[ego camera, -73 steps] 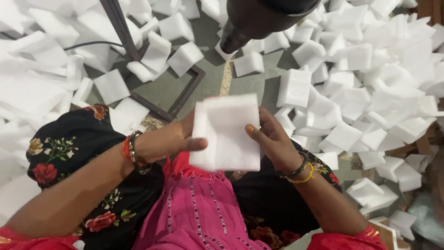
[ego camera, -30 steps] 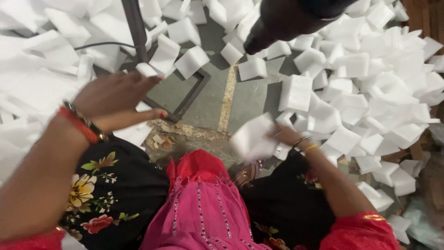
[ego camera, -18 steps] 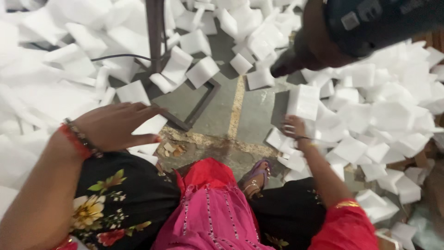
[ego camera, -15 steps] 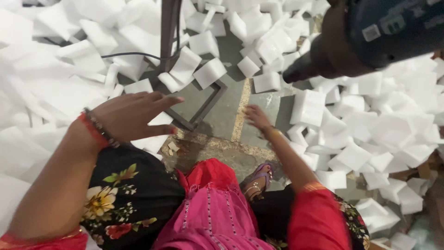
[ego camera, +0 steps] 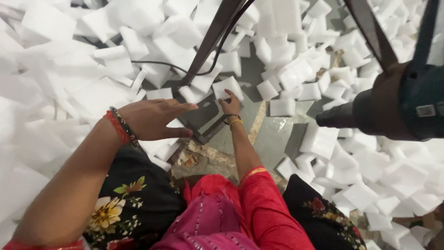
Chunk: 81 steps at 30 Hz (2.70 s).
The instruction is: The person sits on the floor and repeatedly picks up two white foam pieces, presses them together, and applies hot glue from a glue gun to bond them. The person then places the joined foam pieces onto the floor among other similar pieces.
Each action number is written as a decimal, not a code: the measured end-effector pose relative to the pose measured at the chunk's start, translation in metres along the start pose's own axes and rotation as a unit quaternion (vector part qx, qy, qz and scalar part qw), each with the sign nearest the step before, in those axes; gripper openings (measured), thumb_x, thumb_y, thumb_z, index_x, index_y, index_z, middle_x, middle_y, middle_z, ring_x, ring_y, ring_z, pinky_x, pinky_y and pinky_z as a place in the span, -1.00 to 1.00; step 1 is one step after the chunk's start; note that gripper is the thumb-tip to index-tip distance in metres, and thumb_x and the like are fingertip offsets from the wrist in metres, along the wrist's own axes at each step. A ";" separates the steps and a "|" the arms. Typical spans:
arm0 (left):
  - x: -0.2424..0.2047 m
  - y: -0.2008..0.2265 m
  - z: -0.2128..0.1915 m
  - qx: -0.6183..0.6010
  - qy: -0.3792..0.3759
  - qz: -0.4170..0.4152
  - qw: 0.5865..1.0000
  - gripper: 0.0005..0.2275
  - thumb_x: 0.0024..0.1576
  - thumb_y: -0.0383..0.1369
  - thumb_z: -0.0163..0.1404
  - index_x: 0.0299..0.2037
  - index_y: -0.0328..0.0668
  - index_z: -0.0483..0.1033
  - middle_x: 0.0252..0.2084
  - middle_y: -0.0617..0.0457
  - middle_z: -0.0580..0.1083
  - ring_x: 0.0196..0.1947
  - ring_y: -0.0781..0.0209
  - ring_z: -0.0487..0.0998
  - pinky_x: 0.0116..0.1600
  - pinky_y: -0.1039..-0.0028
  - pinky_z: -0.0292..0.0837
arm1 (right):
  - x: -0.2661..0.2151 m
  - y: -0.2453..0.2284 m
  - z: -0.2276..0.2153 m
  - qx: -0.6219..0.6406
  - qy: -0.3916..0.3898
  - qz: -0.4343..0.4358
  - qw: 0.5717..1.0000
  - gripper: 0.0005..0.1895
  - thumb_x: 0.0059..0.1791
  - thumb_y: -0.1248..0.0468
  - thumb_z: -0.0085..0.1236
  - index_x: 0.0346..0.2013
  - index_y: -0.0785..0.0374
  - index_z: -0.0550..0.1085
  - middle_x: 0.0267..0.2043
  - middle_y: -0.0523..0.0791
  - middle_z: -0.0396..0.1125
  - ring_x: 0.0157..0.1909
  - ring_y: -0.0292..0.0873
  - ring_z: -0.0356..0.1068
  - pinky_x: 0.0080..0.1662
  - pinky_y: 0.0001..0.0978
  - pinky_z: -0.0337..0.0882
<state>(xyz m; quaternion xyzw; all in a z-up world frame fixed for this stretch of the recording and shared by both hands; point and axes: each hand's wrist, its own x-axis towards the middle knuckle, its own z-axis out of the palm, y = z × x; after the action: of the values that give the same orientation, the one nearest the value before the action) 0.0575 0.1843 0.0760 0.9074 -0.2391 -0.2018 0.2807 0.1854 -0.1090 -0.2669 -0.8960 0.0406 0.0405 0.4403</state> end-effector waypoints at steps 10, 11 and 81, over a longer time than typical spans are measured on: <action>0.028 0.011 0.003 0.002 -0.070 0.009 0.997 -0.29 0.13 0.17 -0.08 0.41 -0.04 0.16 0.08 -0.18 0.47 0.11 -0.10 0.50 0.18 0.20 0.38 | -0.161 -0.061 0.063 -0.239 -0.206 -0.385 0.867 -0.56 -0.02 0.25 0.00 0.16 0.26 0.40 0.27 0.12 0.20 0.29 0.15 0.20 0.27 0.17 0.16; 0.031 0.013 0.003 0.004 -0.083 0.003 0.997 -0.29 0.11 0.18 -0.09 0.41 -0.02 0.16 0.08 -0.18 0.47 0.11 -0.08 0.51 0.19 0.21 0.38 | -0.156 -0.071 0.066 -0.167 -0.207 -0.399 0.878 -0.50 0.01 0.28 -0.06 0.25 0.34 0.37 0.30 0.21 0.18 0.30 0.21 0.19 0.25 0.07 0.18; 0.093 0.176 0.151 -0.747 0.122 0.129 0.641 -0.41 0.33 -0.02 -0.26 0.51 -0.05 -0.05 0.45 -0.06 0.14 0.46 0.07 0.17 0.45 0.23 0.12 | -0.268 -0.189 -0.328 -0.010 0.009 -0.271 0.962 0.32 -0.12 -0.02 0.43 0.56 0.35 -0.32 0.38 0.29 0.19 0.28 0.17 0.43 0.19 -0.12 0.48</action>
<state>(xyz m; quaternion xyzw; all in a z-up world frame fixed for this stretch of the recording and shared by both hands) 0.0002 -0.0569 0.0457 0.3658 -0.0849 -0.1611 0.9127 -0.0479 -0.2437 0.1100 -0.8781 -0.2000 -0.0883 0.4257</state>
